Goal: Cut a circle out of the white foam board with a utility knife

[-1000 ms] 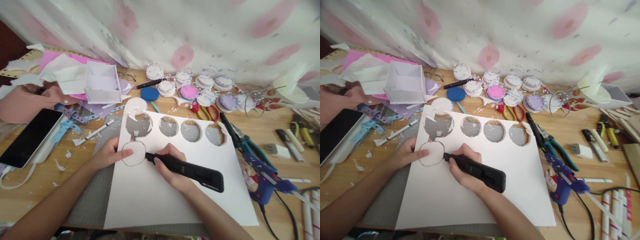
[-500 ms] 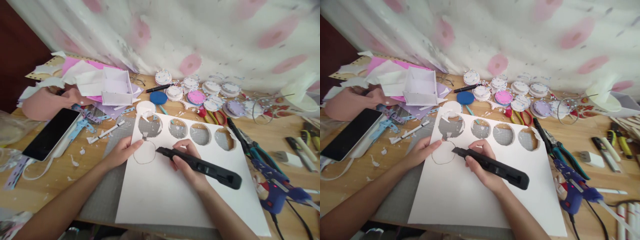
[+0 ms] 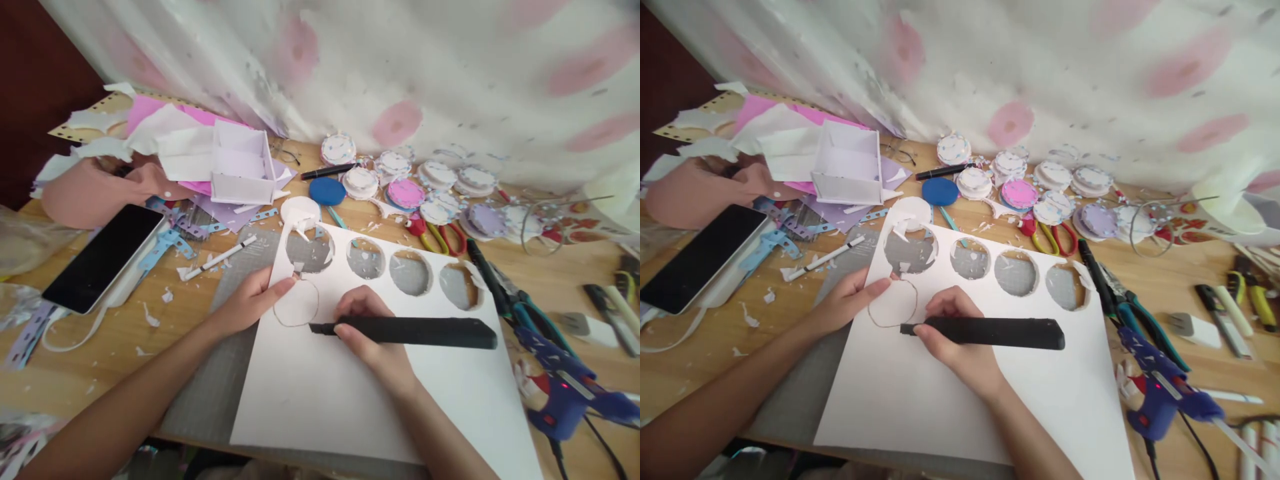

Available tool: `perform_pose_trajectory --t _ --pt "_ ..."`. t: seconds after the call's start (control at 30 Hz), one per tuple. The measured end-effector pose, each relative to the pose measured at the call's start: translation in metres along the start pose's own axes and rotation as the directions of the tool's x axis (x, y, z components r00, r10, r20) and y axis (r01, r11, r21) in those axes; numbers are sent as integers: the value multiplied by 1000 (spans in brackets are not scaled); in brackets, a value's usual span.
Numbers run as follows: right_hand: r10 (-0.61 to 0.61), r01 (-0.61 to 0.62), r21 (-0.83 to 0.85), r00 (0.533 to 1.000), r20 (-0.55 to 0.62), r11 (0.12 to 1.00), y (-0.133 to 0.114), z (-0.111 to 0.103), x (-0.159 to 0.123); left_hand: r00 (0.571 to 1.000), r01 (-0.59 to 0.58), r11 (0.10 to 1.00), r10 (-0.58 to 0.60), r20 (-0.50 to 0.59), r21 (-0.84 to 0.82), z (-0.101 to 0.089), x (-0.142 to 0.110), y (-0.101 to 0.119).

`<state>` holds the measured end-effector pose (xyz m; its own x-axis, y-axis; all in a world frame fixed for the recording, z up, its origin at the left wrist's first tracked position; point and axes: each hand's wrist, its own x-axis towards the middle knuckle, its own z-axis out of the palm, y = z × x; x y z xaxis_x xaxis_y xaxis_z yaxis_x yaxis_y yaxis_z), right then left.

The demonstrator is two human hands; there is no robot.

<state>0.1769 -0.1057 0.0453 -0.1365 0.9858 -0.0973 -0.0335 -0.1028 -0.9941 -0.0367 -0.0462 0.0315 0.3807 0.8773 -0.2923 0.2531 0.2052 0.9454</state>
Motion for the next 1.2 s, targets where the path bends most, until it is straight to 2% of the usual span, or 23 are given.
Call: perform_pose_trajectory --t 0.23,0.5,0.97,1.2 --pt "22 -25 -59 999 -45 998 1 7 -1 999 33 999 -33 -2 11 -1 1 -1" --pt "88 -87 -130 996 2 988 9 7 -6 997 71 997 -71 -6 36 0 1 1" --pt "27 -35 -223 999 -40 974 3 14 0 998 35 999 -36 51 20 -3 4 1" --pt "3 -7 -167 1000 -23 986 9 10 -1 998 46 999 -47 52 23 -3 2 1"
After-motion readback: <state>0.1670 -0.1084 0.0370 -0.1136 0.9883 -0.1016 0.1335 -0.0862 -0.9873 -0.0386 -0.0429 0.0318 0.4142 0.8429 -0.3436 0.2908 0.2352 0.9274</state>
